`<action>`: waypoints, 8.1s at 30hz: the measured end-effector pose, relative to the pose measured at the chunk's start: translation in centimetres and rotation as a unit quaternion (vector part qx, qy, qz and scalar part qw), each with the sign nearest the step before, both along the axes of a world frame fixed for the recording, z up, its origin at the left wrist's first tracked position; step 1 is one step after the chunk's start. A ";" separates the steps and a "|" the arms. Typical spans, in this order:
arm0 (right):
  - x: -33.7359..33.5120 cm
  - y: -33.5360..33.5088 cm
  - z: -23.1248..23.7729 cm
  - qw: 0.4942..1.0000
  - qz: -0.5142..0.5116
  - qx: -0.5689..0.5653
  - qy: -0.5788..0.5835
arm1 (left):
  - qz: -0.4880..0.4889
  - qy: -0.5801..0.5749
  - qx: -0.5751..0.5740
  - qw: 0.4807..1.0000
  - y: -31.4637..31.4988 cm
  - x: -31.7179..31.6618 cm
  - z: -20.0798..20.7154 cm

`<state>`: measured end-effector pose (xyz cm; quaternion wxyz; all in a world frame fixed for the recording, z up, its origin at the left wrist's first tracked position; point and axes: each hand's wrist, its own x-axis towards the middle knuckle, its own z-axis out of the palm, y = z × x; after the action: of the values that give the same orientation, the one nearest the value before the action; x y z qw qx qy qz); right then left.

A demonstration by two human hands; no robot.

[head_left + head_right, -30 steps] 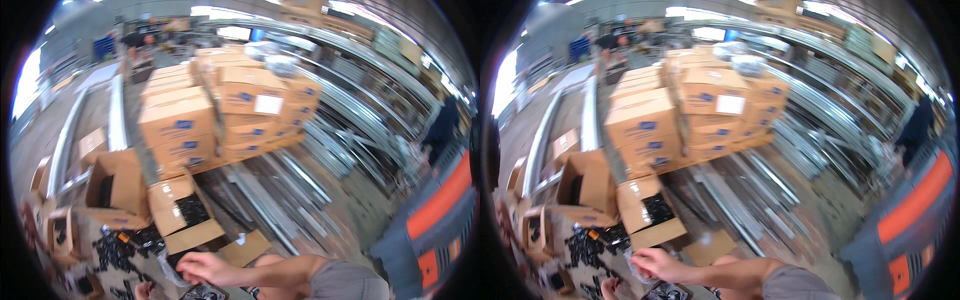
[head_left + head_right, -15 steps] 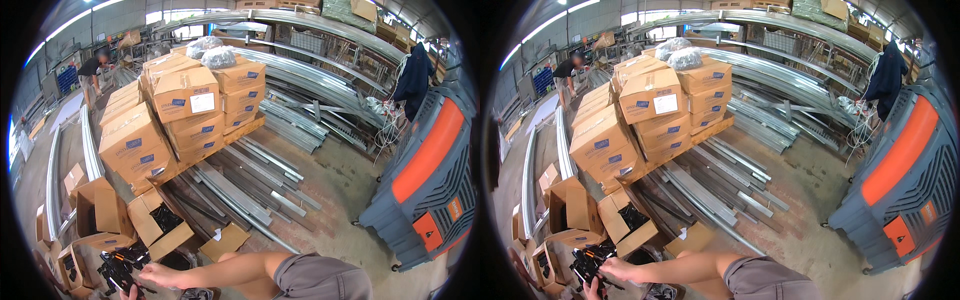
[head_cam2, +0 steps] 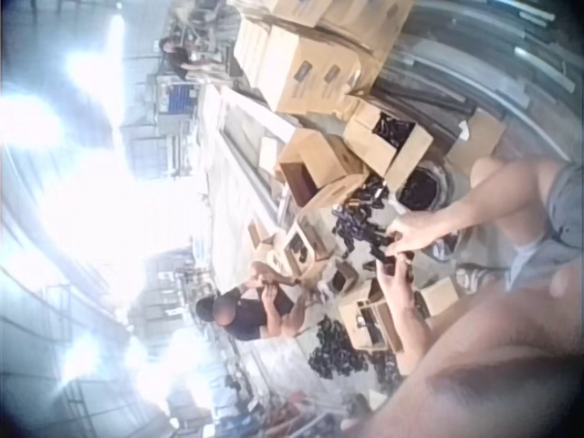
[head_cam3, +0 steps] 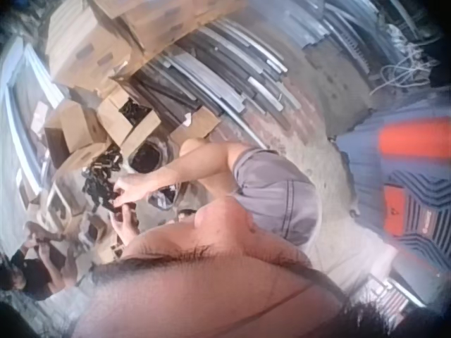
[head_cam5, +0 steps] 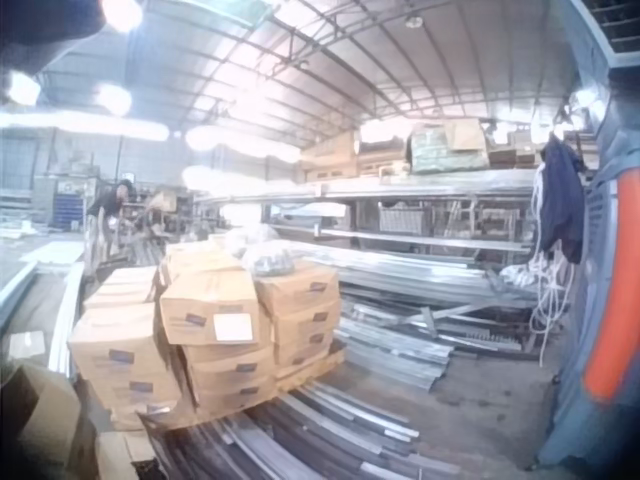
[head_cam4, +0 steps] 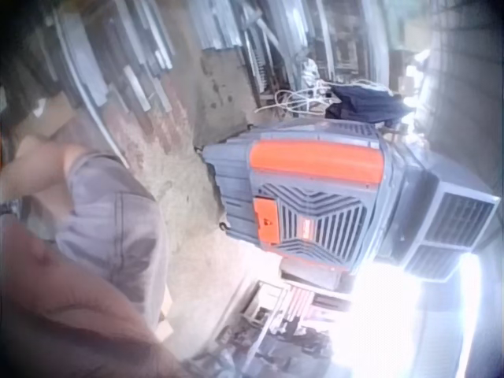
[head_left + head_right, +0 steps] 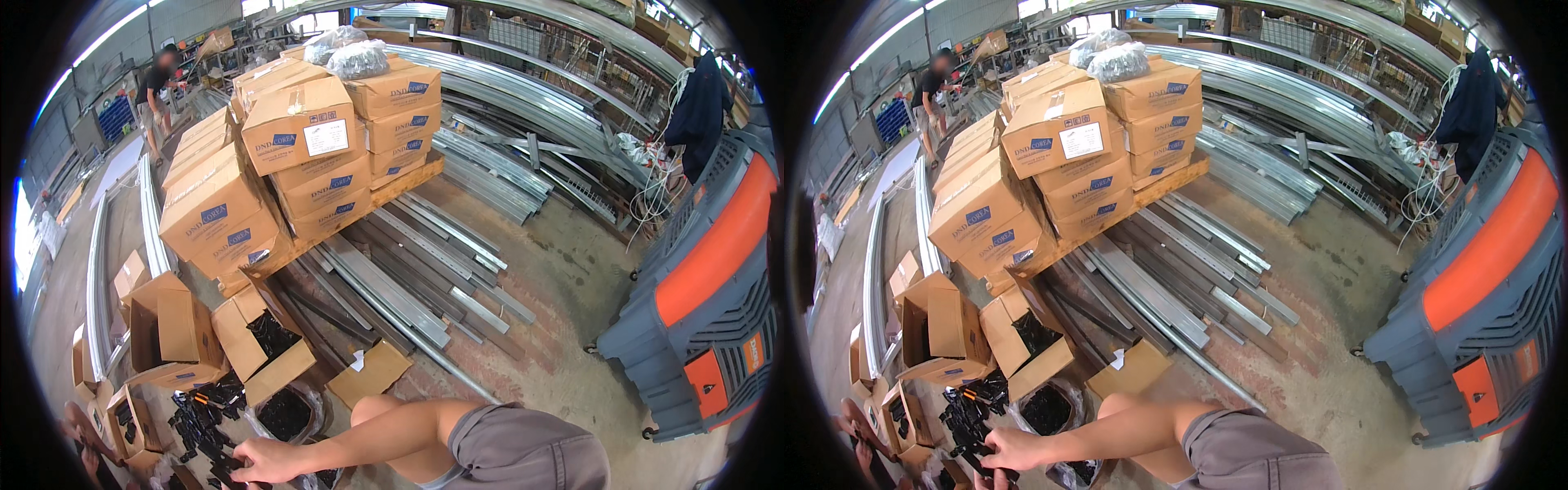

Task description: The person sorts black metal joints by hand, taking them from cardboard boxes and placing them into other boxes on the floor.

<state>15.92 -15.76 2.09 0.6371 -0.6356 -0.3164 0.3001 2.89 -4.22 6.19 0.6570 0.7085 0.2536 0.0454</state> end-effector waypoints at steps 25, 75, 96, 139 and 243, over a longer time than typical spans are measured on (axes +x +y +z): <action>-0.6 0.6 -1.0 0.997 -0.025 0.004 -0.068 | -0.017 -0.158 -0.198 0.967 2.2 -0.1 -5.7; 1.3 0.0 -0.2 0.991 -0.125 0.037 -0.011 | -0.009 -0.041 -0.023 0.999 -1.8 2.7 -4.6; 0.9 1.6 -1.4 0.989 -0.053 0.057 0.123 | 0.033 -0.060 0.013 0.998 3.0 -2.2 -6.8; 7.3 9.6 -32.5 0.715 0.101 -0.627 -0.292 | 0.040 -0.050 0.381 0.922 9.5 -1.0 -6.8; 2.1 3.6 -0.7 0.972 -0.169 0.077 -0.141 | 0.025 -0.172 -0.316 0.933 2.9 1.3 -5.1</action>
<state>17.99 -12.17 1.37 0.6750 -0.6645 -0.3129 0.0698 4.17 -1.30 1.10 0.8794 0.4388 0.1554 0.1000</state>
